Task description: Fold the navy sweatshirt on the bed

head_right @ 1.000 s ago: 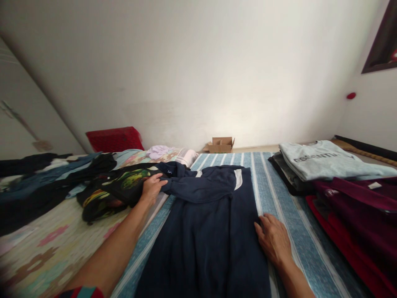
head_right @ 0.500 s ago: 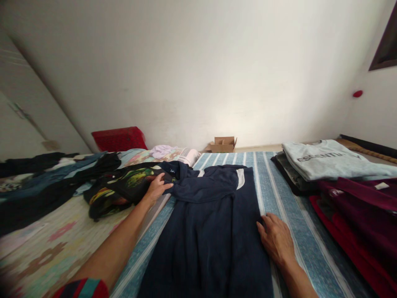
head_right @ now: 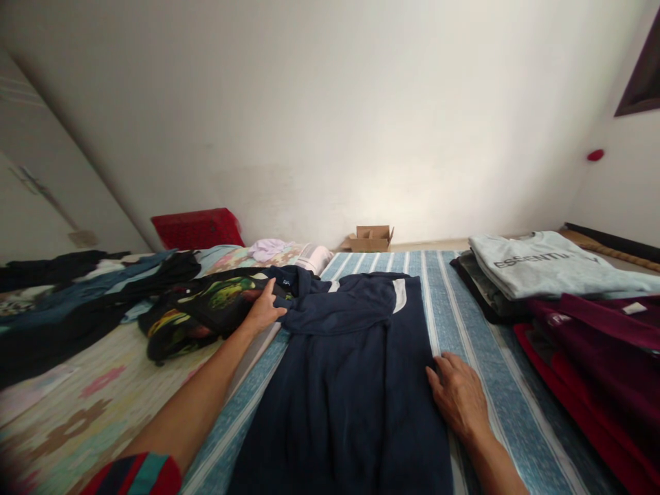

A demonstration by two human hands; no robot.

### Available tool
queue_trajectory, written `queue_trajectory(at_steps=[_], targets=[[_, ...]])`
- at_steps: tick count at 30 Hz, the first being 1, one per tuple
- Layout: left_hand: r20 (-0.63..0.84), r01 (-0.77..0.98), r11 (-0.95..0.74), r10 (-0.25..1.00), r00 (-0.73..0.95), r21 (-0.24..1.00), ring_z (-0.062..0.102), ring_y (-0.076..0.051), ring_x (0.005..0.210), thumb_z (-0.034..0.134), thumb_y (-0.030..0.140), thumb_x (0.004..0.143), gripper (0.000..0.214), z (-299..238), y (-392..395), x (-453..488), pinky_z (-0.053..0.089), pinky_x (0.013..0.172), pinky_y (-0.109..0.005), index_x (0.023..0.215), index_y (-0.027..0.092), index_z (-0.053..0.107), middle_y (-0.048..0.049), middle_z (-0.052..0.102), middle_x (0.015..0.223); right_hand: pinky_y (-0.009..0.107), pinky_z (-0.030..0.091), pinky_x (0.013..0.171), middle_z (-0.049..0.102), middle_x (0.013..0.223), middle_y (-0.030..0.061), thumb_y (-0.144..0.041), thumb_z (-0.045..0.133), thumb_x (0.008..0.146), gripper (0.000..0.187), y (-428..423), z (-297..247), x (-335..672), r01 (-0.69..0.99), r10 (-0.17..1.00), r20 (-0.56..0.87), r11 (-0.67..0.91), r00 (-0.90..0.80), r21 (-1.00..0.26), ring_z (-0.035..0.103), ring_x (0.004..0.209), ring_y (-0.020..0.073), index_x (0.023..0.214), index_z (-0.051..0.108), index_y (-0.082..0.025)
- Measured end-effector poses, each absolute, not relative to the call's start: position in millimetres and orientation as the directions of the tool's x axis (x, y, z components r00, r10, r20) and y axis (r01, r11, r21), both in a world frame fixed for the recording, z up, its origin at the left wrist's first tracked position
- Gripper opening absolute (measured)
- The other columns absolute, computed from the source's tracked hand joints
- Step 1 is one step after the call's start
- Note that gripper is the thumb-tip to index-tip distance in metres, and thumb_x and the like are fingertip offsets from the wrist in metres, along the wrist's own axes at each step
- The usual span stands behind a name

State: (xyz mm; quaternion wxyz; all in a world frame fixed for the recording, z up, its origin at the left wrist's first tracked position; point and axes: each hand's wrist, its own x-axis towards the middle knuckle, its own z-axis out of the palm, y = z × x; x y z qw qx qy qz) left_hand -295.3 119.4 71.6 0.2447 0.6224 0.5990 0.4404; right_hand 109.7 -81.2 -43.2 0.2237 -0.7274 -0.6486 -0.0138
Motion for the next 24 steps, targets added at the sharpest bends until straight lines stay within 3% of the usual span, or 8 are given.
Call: queue_trajectory(at_steps=[6, 9, 17, 24], targets=[[0.304, 0.775, -0.156, 0.951, -0.049, 0.612, 0.063, -0.018, 0.077, 0.064, 0.005, 0.055, 0.099, 73, 112, -294, 0.045, 0.073, -0.025, 0.143, 0.019, 0.023, -0.0006, 0.065, 0.083, 0.037, 0.041, 0.095, 0.060, 0.117, 0.0142, -0.037, 0.037, 0.089, 0.043, -81, -41, 109, 0.946, 0.939, 0.299, -0.072, 0.171, -0.315, 0.056, 0.107, 0.0268, 0.109, 0.064, -0.010], [0.295, 0.813, -0.103, 0.951, -0.088, 0.574, 0.063, -0.020, 0.080, 0.065, 0.008, 0.058, 0.099, 74, 110, -293, 0.045, 0.073, -0.026, 0.145, 0.018, 0.019, -0.0040, 0.067, 0.090, 0.037, 0.041, 0.094, 0.060, 0.117, 0.0140, -0.037, 0.037, 0.089, 0.043, -81, -41, 109, 0.944, 0.942, 0.292, -0.066, 0.165, -0.322, 0.056, 0.107, 0.0268, 0.109, 0.064, -0.011], [0.312, 0.750, -0.051, 0.926, -0.211, 0.659, 0.064, -0.022, 0.083, 0.071, 0.014, 0.060, 0.099, 72, 113, -300, 0.048, 0.074, -0.028, 0.144, 0.010, 0.020, -0.0052, 0.068, 0.081, 0.037, 0.041, 0.094, 0.060, 0.117, 0.0138, -0.038, 0.038, 0.089, 0.042, -79, -42, 110, 0.941, 0.944, 0.286, -0.063, 0.165, -0.333, 0.056, 0.107, 0.0264, 0.109, 0.064, -0.012], [0.225, 0.619, 0.020, 0.922, -0.315, 0.785, 0.064, -0.024, 0.090, 0.074, 0.013, 0.058, 0.096, 64, 110, -303, 0.050, 0.075, -0.029, 0.142, 0.013, 0.028, -0.0132, 0.066, 0.103, 0.036, 0.040, 0.095, 0.060, 0.118, 0.0127, -0.037, 0.038, 0.089, 0.041, -78, -42, 110, 0.944, 0.943, 0.280, -0.084, 0.179, -0.319, 0.055, 0.108, 0.0254, 0.109, 0.064, -0.013]])
